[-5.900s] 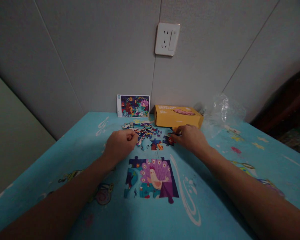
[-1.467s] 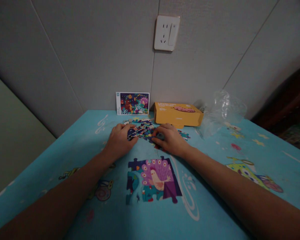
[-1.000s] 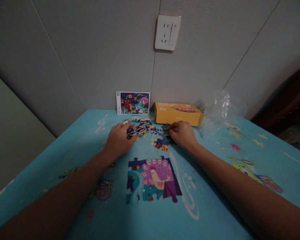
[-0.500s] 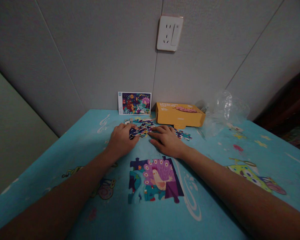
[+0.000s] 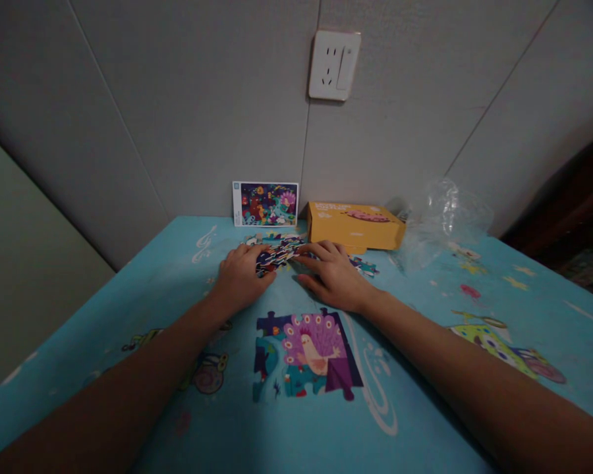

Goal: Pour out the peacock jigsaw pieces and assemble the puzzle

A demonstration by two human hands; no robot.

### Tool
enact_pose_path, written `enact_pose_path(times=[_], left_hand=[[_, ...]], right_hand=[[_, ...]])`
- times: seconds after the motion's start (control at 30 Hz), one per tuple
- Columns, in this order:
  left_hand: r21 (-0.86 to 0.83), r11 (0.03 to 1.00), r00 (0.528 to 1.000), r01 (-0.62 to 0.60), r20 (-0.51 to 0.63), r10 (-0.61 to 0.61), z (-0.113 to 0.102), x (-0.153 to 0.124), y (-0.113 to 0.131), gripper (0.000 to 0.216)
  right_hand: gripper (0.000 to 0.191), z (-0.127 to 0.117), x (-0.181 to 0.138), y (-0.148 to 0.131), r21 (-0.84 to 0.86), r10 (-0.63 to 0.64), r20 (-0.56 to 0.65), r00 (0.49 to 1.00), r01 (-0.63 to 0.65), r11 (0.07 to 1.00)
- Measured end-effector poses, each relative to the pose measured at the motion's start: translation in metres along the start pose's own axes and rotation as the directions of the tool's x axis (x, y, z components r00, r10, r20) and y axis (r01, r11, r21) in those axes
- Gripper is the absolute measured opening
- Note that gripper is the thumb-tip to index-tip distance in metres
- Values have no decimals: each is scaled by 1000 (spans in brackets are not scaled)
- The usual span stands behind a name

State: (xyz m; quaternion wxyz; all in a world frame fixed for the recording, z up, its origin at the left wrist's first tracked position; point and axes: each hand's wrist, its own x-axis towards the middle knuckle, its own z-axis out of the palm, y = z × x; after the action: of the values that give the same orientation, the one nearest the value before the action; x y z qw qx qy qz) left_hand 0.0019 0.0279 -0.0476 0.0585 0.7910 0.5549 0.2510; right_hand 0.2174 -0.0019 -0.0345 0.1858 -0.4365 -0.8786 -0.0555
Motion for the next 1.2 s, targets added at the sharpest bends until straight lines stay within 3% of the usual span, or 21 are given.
enact_pose_path(times=[0.37,0.53,0.63,0.73,0.83,0.93,1.2], left_hand=[[-37,998,999,-51,-5,51,1,-1,-2,49],[-43,997,998,-62,-22,62,2,-1,-2,47],[-48,997,993,-59,-105,54,-3,-1,3,50],[-142,975,974,-170,-176,144,-13,-3,11,55],[-306,896,947,-320,-141,290,-19,-6,15,63],[-388,831,916,-399,-128,380,-19,-8,16,56],[-351,840,910,-414,-155,384,-22,-8,14,50]], right_hand=[[41,-3,1,-3,4,-11,-15,1000,11,1000],[32,-8,0,3,55,73,-197,978,-63,997],[33,-11,-2,4,42,95,-308,947,-86,995],[34,-13,-3,0,44,42,-371,928,-28,999],[38,-13,-4,-8,87,-85,-339,937,121,989],[40,-12,-3,-14,106,-199,-274,941,235,966],[44,-13,-7,-9,182,-232,-166,959,261,948]])
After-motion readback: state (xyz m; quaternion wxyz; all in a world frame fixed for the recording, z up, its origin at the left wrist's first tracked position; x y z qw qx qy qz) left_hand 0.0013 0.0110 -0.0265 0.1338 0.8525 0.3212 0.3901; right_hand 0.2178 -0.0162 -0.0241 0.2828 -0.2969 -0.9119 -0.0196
